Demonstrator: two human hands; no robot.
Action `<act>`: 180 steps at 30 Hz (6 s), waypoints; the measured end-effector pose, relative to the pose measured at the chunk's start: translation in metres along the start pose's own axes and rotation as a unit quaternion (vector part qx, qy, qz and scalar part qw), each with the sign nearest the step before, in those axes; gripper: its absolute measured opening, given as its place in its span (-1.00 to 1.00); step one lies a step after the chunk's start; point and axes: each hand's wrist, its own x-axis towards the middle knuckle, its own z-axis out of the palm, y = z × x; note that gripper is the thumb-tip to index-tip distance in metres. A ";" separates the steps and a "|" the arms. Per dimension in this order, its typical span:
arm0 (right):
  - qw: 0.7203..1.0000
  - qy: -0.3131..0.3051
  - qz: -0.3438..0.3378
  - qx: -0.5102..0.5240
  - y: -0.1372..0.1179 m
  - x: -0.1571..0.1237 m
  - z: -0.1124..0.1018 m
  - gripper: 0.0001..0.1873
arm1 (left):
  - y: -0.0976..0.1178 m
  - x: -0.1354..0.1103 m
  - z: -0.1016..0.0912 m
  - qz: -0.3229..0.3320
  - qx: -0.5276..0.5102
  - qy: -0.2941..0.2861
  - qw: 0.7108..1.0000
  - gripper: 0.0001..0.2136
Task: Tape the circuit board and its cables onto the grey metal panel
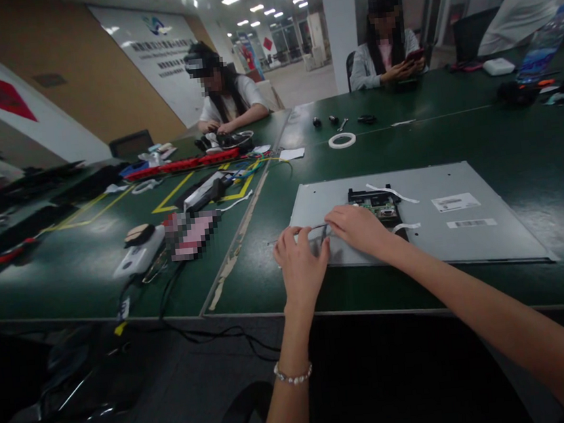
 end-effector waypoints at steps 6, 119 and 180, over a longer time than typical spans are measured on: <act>0.987 0.093 0.024 0.130 -0.001 0.003 -0.001 -0.84 | -0.005 0.007 -0.001 -0.007 -0.016 0.045 0.999 -0.69; 0.985 -0.056 -0.136 -0.090 -0.011 -0.005 0.018 -0.77 | -0.046 0.048 0.028 0.084 -0.169 -0.094 0.978 -0.50; 0.999 -0.030 -0.014 0.016 -0.014 -0.120 -0.048 -0.59 | -0.034 0.033 0.026 0.106 -0.014 -0.139 0.984 -0.61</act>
